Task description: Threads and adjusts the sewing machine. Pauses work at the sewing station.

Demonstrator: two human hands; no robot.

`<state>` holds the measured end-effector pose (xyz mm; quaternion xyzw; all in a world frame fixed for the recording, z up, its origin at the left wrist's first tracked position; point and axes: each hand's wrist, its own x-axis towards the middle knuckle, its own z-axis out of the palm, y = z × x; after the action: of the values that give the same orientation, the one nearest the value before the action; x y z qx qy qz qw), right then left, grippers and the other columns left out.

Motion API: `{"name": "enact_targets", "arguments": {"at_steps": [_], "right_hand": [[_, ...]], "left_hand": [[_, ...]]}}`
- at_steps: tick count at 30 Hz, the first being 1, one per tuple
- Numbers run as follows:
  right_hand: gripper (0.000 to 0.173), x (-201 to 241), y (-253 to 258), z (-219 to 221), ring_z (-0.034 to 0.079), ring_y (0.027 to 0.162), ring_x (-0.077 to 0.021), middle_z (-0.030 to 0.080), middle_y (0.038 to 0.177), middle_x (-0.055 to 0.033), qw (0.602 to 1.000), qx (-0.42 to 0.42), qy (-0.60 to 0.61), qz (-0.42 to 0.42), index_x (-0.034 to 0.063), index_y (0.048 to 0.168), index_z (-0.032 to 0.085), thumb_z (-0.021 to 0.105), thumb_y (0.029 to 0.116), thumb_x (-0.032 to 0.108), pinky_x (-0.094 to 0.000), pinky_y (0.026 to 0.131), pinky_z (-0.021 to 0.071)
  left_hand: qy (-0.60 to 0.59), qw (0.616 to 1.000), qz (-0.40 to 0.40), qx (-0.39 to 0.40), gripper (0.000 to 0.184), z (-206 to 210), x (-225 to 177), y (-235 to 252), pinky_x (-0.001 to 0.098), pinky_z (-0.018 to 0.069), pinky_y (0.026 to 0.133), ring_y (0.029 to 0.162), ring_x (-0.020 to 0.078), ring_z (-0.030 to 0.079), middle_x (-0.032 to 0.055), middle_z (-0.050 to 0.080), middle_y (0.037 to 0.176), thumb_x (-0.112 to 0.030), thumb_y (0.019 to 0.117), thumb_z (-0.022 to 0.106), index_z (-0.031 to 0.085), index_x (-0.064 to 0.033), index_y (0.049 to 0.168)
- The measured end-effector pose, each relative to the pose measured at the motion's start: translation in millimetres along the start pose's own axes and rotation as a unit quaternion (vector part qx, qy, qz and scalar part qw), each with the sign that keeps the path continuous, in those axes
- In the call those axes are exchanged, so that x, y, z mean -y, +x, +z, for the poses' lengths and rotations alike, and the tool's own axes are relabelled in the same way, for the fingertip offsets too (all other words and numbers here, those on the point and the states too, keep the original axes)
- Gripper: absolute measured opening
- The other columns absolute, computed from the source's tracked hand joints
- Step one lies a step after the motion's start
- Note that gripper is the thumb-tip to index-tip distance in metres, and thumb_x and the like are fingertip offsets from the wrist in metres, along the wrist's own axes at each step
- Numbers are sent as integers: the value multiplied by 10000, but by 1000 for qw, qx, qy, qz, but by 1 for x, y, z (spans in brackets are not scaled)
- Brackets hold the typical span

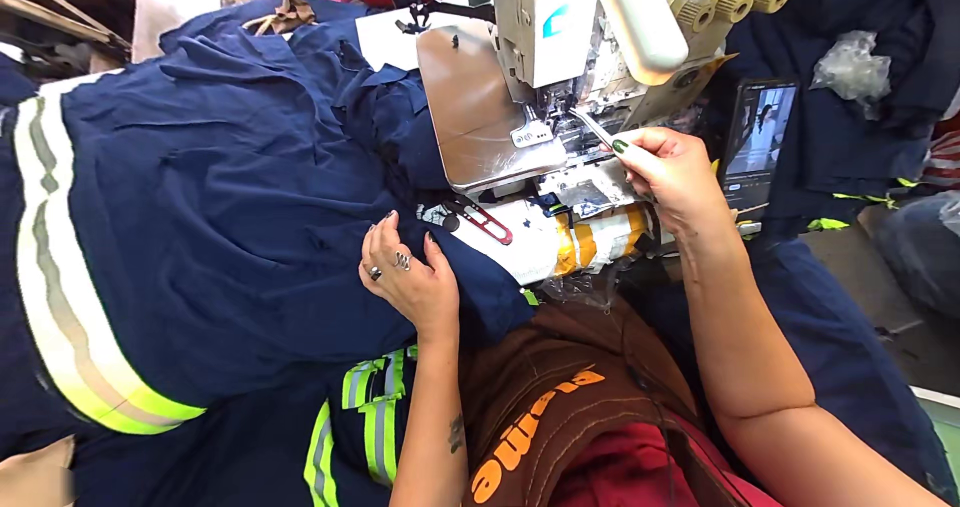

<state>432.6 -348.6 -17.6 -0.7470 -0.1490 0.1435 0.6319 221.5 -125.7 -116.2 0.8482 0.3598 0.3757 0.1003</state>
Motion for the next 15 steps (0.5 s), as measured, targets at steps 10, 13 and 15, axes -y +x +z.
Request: {"name": "enact_targets", "arguments": {"at_steps": [10,13,15], "right_hand": [[90,3,5,3,502,556,8,674,792,33,1000,15,-9,-7,62,1015,743,661,982,78,-137,500,399],[91,2,5,4,511,572,9,680,804,32,1000,13,-6,-16,61,1014,749,667,976,71,-138,513,407],[84,0,6,4,520,575,11,684,802,34,1000,7,-6,-25,63,1007,754,680,967,68,-136,517,416]], "left_hand": [[9,1000,6,3,415,0,-1,0,519,253,1186,1441,272,439,91,582,1456,-247,1034,552,557,-79,1413],[12,1000,6,3,415,0,-1,0,517,257,1185,1439,272,442,91,582,1456,-256,1039,547,557,-80,1415],[12,1000,5,4,415,0,-1,0,519,256,1185,1440,275,440,93,582,1457,-259,1041,545,557,-82,1416]]}}
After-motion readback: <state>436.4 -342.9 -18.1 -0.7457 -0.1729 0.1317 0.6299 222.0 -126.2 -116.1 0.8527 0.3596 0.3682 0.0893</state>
